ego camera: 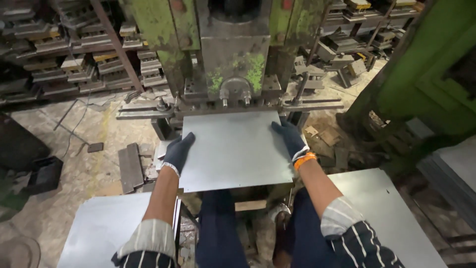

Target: Feeding metal sheets into an industrial stamping machine to punch patterns or holes.

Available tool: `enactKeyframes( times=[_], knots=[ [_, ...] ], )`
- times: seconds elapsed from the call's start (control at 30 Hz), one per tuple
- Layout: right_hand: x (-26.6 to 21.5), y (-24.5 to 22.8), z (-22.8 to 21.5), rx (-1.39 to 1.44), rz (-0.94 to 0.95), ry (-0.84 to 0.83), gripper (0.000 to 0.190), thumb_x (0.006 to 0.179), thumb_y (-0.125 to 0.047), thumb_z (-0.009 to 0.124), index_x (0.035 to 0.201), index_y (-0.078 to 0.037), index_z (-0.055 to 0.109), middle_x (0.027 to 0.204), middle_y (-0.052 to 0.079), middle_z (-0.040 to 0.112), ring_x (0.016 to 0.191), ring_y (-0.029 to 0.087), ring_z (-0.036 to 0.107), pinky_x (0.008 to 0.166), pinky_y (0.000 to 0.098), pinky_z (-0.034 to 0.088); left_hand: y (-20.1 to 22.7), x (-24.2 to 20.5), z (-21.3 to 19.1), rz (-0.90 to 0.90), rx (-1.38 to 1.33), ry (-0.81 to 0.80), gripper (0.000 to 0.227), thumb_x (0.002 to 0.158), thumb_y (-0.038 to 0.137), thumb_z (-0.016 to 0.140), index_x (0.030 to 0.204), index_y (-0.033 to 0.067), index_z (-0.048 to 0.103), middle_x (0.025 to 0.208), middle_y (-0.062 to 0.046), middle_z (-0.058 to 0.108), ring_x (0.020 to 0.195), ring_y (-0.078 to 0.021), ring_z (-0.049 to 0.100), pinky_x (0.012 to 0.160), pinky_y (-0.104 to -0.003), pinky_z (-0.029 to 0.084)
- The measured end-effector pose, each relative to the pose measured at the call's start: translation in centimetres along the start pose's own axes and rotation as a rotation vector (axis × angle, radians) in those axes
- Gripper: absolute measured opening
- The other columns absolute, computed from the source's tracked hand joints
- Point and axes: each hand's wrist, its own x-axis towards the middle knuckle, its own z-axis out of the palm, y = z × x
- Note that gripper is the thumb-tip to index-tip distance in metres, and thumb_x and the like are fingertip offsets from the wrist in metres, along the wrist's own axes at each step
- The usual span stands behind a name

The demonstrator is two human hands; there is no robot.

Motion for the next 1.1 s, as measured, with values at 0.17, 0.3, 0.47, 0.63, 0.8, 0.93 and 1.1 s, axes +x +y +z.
enactKeyframes(
  times=[0.17, 0.3, 0.47, 0.63, 0.8, 0.93, 1.1],
  knots=[
    [-5.7, -1.5, 0.5, -0.132, -0.050, -0.039, 0.055, 0.091, -0.025, 0.076, 0.141, -0.013, 0.060, 0.133, 0.011, 0.064, 0.120, 0.024, 0.063, 0.106, 0.0417, 0.049, -0.5, -3.6, -0.5, -0.004, 0.133, -0.117, 0.078, 0.085, 0.043, 0.083, 0.148, 0.0085, 0.051, 0.148, -0.016, 0.054, 0.139, -0.0303, 0.049, 0.121, -0.046, 0.036],
    [-17.1, -0.2, 0.9, -0.176, 0.059, 0.028, 0.088, 0.080, -0.044, 0.078, 0.154, -0.011, 0.043, 0.161, 0.017, 0.038, 0.149, 0.036, 0.034, 0.125, 0.0465, 0.023, -4.5, -10.8, -4.7, -0.020, 0.041, -0.129, 0.099, 0.080, 0.042, 0.084, 0.158, 0.0061, 0.034, 0.159, -0.020, 0.039, 0.147, -0.0355, 0.035, 0.124, -0.051, 0.028],
    [-19.8, 7.1, -1.7, 0.072, 0.147, -0.109, 0.043, 0.084, -0.007, 0.067, 0.123, 0.010, 0.067, 0.100, 0.020, 0.072, 0.079, 0.025, 0.064, 0.070, 0.0331, 0.051, -15.6, -12.2, -10.9, -0.051, -0.062, -0.097, 0.054, 0.084, 0.009, 0.070, 0.133, -0.0121, 0.062, 0.114, -0.023, 0.073, 0.104, -0.0294, 0.068, 0.101, -0.035, 0.049],
    [-14.6, 12.5, -2.5, -0.054, 0.228, -0.047, 0.046, 0.080, -0.021, 0.081, 0.122, -0.007, 0.070, 0.107, 0.013, 0.073, 0.089, 0.023, 0.068, 0.079, 0.0345, 0.053, -17.7, -11.2, -11.3, -0.097, -0.124, -0.059, 0.079, 0.081, 0.011, 0.079, 0.150, -0.0069, 0.043, 0.135, -0.026, 0.061, 0.124, -0.0345, 0.058, 0.110, -0.044, 0.041],
    [-13.0, 10.4, -0.8, -1.022, -0.144, 0.053, 0.069, 0.079, -0.063, 0.077, 0.129, -0.016, 0.067, 0.130, 0.012, 0.070, 0.124, 0.031, 0.063, 0.108, 0.0471, 0.049, -15.1, -10.6, -10.6, -0.155, 0.027, 0.080, 0.079, 0.080, 0.030, 0.091, 0.147, 0.0082, 0.055, 0.145, -0.020, 0.057, 0.136, -0.0338, 0.052, 0.116, -0.051, 0.038],
    [-15.9, 8.1, 7.5, -0.942, -0.656, 0.145, 0.040, 0.084, -0.023, 0.077, 0.122, -0.016, 0.071, 0.112, 0.009, 0.074, 0.105, 0.030, 0.070, 0.090, 0.0405, 0.057, -7.9, -14.1, -10.9, 0.007, -0.211, 0.260, 0.040, 0.089, 0.011, 0.072, 0.128, 0.0041, 0.067, 0.127, -0.019, 0.068, 0.121, -0.0349, 0.064, 0.108, -0.047, 0.049],
    [-18.7, 12.6, 21.2, -0.261, -0.096, -0.553, 0.040, 0.090, -0.013, 0.073, 0.128, -0.003, 0.065, 0.115, 0.022, 0.069, 0.098, 0.034, 0.072, 0.078, 0.0444, 0.065, -8.3, -6.2, -22.3, 0.174, -0.264, 0.360, 0.040, 0.080, 0.006, 0.082, 0.117, -0.0028, 0.069, 0.103, -0.026, 0.072, 0.072, -0.0402, 0.074, 0.056, -0.046, 0.066]
  ],
)
